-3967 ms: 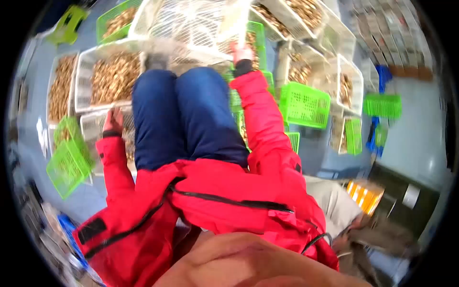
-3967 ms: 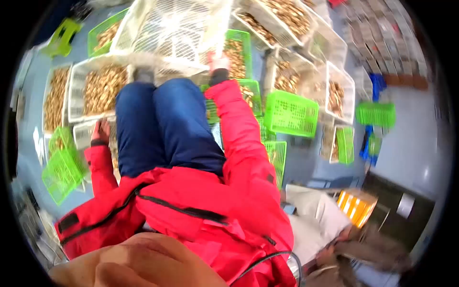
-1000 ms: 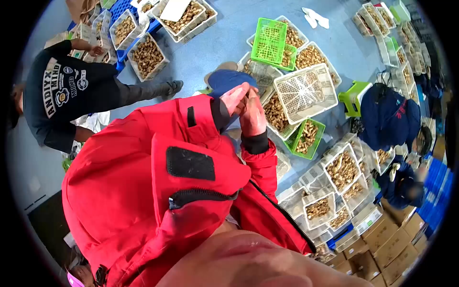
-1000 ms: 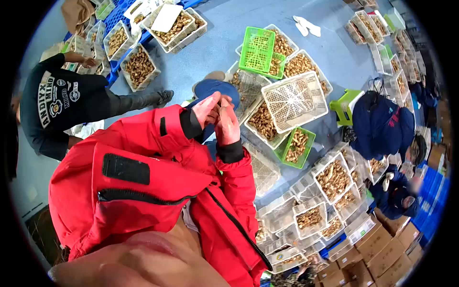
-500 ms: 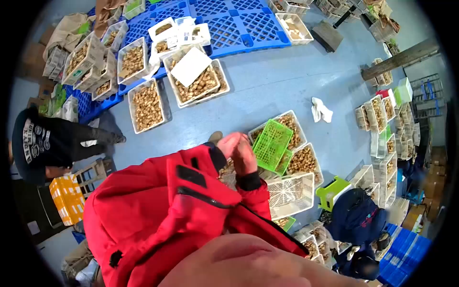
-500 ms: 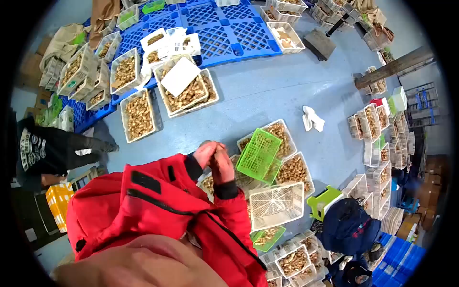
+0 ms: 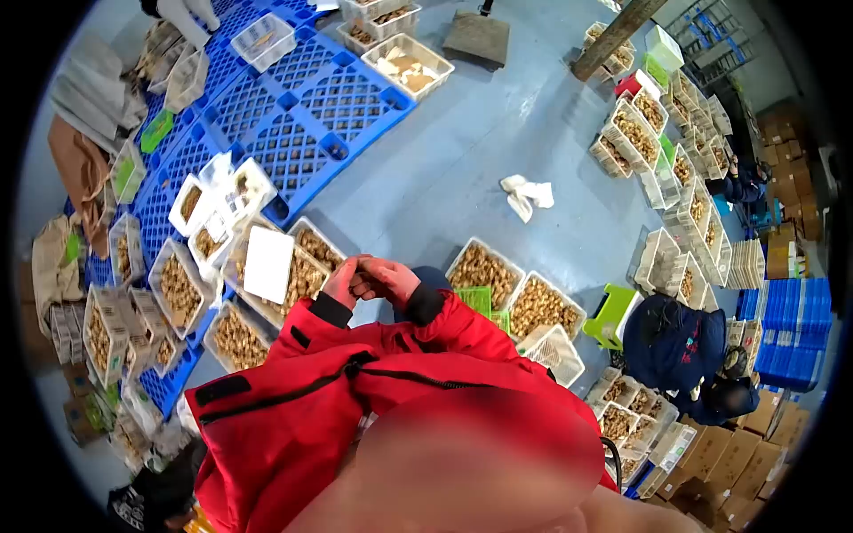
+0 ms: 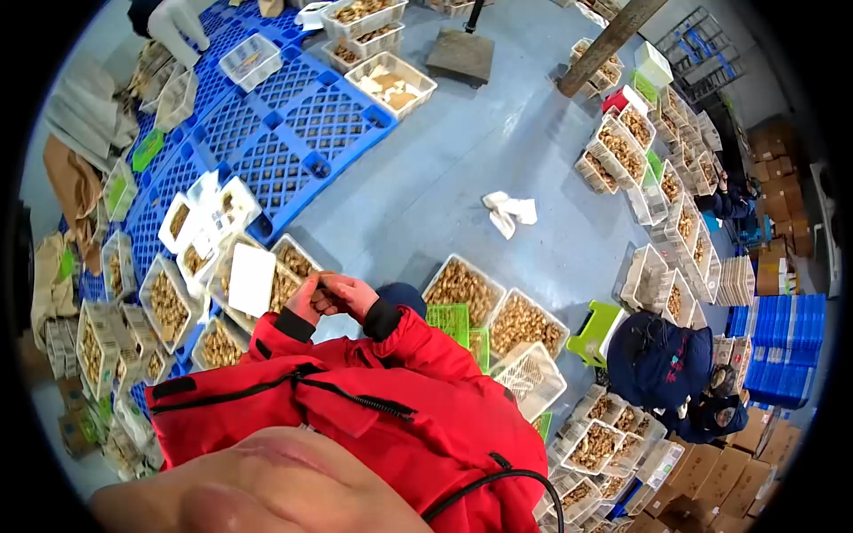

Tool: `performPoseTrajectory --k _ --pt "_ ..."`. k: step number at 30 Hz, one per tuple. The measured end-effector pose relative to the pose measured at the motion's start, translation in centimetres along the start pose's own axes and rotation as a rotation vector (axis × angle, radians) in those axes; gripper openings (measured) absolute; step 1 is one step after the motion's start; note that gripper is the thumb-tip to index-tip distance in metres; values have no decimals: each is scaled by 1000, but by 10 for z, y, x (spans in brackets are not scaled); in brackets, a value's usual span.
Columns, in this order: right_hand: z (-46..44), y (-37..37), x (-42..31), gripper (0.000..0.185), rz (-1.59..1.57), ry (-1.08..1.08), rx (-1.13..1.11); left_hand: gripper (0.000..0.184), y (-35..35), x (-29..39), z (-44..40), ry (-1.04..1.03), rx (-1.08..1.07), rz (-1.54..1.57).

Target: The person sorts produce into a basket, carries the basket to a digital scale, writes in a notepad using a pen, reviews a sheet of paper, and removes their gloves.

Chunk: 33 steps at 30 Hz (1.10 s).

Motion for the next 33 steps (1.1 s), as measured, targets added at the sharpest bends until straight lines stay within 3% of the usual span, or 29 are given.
performPoseTrajectory --k 1,3,5,7,8,9,10,12,13,15,18,21,24,25,26,28,29,31,32,33 --pt "-12 29 -16 48 -4 8 9 39 7 10 -37 -26 -37 -125" --pt "-29 84 -61 49 -11 6 22 38 25 8 -114 20 -141 166" --pt "-36 108 -146 46 38 43 108 35 -10 51 -183 29 -119 83" --pt "-49 145 -220 44 100 54 123 30 -58 109 -253 3 2 -190" --pt "-55 178 -254 42 344 21 198 32 -56 117 -291 -98 -153 -275" --pt "-62 190 -288 39 122 8 183 34 -66 128 -327 21 -161 -11" --pt "-61 200 -333 37 63 20 131 36 -75 144 -363 20 -86 2" --pt "-66 247 -415 37 240 -90 235 37 -67 151 -453 67 -426 131" --pt "-68 271 -462 35 210 -12 207 38 -93 191 -471 65 -118 -7" --pt "-70 325 -558 36 356 26 295 39 -85 220 -542 81 -3 -6" --pt "-49 421 -684 38 335 199 494 40 -80 256 -663 44 -117 68" --pt "1 514 -777 36 171 380 722 38 -100 274 -811 166 -8 211" --pt "57 578 -829 39 210 393 811 34 -196 321 -925 176 -228 26" --pt "72 601 -845 33 -57 408 875 34 -219 326 -972 213 -316 52" --pt "86 615 -864 31 -92 443 972 33 -240 331 -1015 234 -359 -16" --pt "125 687 -886 32 332 338 1085 31 -248 323 -1109 298 -299 8" --pt "134 710 -900 30 -241 493 1119 31 -258 328 -1148 312 -227 -30" --pt "139 764 -969 28 -256 505 1134 30 -288 350 -1225 261 -223 11" --pt "133 786 -1034 31 204 392 1140 31 -301 367 -1261 223 -227 30" --pt "119 815 -1076 33 74 452 1063 31 -312 380 -1290 217 -221 46"
Point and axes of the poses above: each hand's wrist, its own z-axis away from the middle knuckle, its own y-axis out of the back of the hand, x = y × z, the point moved 7 cm from there along -z, towards the middle knuckle, and after that the axes turned 12 degrees about -x, right-handed, at the moved point
